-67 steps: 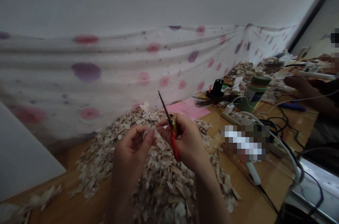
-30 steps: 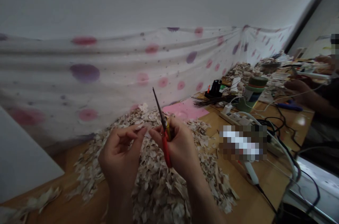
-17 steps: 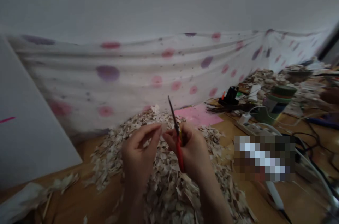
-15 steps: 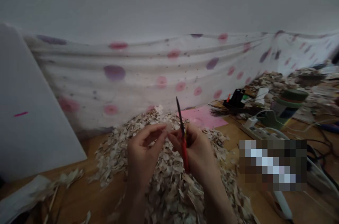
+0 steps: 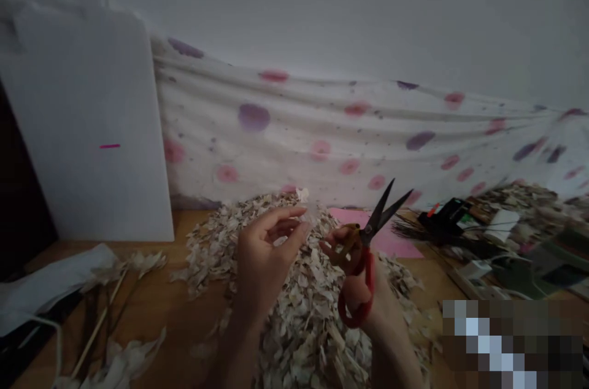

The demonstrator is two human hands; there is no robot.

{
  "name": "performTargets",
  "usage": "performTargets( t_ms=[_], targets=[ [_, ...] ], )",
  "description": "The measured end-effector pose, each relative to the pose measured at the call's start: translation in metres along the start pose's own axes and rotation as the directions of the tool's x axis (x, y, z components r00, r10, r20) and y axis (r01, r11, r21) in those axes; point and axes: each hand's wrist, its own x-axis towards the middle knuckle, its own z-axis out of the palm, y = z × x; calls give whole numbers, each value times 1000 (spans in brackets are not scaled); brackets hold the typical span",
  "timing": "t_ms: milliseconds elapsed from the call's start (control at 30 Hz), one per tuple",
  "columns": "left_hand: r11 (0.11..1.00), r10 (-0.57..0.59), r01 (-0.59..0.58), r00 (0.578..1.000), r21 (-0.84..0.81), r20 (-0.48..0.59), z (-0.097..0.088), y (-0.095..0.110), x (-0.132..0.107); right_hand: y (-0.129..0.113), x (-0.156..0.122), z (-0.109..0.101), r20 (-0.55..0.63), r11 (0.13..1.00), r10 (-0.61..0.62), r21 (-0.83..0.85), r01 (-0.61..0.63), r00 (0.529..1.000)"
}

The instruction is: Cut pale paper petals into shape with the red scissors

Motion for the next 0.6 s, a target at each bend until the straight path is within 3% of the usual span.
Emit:
performTargets(
  t_ms=[100,300,467,600],
  targets=[
    [999,51,-50,998,21,-48,-4,4,-1,-6,-4,8,66,980,34,-198,-20,997],
    [994,82,-88,991,-60,-103,-11,9,1,-20,-6,26,188,901,108,-434,-17,976],
    [991,79,-84,995,-101,-54,-18,9,3,-26,-5,31,203,802,213,-595,-52,956],
    [992,92,-96,994,-80,-56,-20,9,1,-32,-2,34,199,752,228,-657,-42,953]
  ],
)
